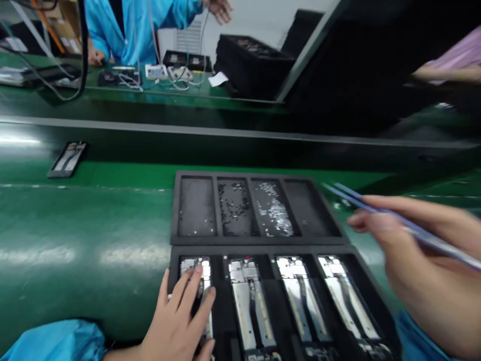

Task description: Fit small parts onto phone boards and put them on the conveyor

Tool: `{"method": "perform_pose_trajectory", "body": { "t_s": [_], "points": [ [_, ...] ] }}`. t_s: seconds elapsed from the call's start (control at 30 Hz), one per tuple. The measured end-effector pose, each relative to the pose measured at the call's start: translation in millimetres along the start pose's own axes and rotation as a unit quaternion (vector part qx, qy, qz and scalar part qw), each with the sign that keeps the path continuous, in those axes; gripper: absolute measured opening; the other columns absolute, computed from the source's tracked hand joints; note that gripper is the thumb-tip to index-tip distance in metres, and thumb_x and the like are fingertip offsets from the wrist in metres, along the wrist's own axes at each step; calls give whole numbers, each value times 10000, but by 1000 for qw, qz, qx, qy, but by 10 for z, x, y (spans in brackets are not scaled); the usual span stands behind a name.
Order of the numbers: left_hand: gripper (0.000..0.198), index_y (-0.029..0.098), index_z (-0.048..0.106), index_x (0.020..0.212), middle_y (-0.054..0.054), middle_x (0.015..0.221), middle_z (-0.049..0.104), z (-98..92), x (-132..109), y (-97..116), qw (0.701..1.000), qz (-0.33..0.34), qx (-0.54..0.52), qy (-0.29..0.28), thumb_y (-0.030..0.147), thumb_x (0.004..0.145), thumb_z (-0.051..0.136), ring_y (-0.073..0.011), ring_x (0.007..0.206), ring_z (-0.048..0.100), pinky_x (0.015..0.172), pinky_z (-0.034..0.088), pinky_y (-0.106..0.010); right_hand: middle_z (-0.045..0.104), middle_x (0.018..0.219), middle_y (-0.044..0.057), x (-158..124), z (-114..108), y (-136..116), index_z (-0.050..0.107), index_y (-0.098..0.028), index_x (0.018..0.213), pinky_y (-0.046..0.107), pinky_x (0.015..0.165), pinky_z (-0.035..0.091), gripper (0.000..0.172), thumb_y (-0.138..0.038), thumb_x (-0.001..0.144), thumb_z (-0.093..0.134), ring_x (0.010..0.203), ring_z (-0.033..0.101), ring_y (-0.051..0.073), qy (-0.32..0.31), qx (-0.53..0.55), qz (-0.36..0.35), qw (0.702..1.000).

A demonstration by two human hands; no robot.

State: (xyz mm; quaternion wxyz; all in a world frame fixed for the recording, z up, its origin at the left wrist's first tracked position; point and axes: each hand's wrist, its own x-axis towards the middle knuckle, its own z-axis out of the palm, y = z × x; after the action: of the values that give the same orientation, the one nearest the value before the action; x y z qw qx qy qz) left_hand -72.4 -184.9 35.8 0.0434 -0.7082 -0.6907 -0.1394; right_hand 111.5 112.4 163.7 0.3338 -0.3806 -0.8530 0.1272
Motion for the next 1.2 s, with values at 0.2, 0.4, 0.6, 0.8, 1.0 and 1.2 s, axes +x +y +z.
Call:
{"method": "perform_pose_trajectory", "body": {
  "t_s": [0.2, 0.4, 0.6, 0.8, 1.0, 1.2],
  "points": [
    [470, 275, 540, 1389, -137, 1488, 486, 50, 48, -207, 981, -123, -97, 114, 208, 924, 538, -353, 1425, 429, 1164, 371, -581, 800, 1140, 34, -328, -73, 1237, 753, -295, 1152, 294, 950, 606, 209, -358, 1021, 603, 1115, 749, 259, -84, 36, 42, 995],
    [499, 359, 424, 1498, -78, 1621, 370, 67, 231, -585, 919, -324, -198, 109, 443, 1018, 529, -393, 1527, 320, 1197, 366, -678, 719, 1342, 84, -809, 10, 2076, 654, -296, 1359, 323, 1044, 565, 352, -379, 1023, 588, 1257, 662, 286, -82, 103, 113, 985],
    [717, 388, 129, 1652, -44, 1735, 148, 140, 303, -624, 892, -361, -272, 20, 542, 1041, 470, -377, 1591, 171, 1272, 203, -659, 599, 1508, 82, -970, 124, 2106, 536, -296, 1490, 442, 1172, 434, 509, -481, 1017, 567, 1391, 549, 279, -91, 184, 186, 961],
    [692, 377, 203, 1648, 0, 1731, 176, 117, 310, -606, 872, -389, -296, 24, 536, 1037, 486, -331, 1600, 159, 1312, 117, -578, 542, 1563, 73, -976, 101, 2105, 479, -322, 1533, 507, 1216, 365, 553, -505, 1017, 557, 1429, 516, 291, -111, 183, 204, 955],
    [690, 323, 322, 1617, -17, 1696, 282, 46, 424, -514, 863, -410, -291, 59, 539, 1005, 554, -322, 1581, 229, 1324, 150, -525, 611, 1491, 85, -949, 14, 2092, 567, -336, 1457, 487, 1191, 438, 500, -490, 984, 616, 1380, 567, 338, -128, 144, 215, 957],
    [735, 265, 332, 1605, -78, 1666, 331, 33, 452, -475, 864, -423, -267, 56, 544, 976, 590, -326, 1549, 309, 1305, 229, -507, 649, 1447, 73, -931, -39, 2018, 597, -347, 1433, 531, 1123, 511, 501, -558, 979, 562, 1321, 614, 364, -134, 94, 231, 959]
  ]
}}
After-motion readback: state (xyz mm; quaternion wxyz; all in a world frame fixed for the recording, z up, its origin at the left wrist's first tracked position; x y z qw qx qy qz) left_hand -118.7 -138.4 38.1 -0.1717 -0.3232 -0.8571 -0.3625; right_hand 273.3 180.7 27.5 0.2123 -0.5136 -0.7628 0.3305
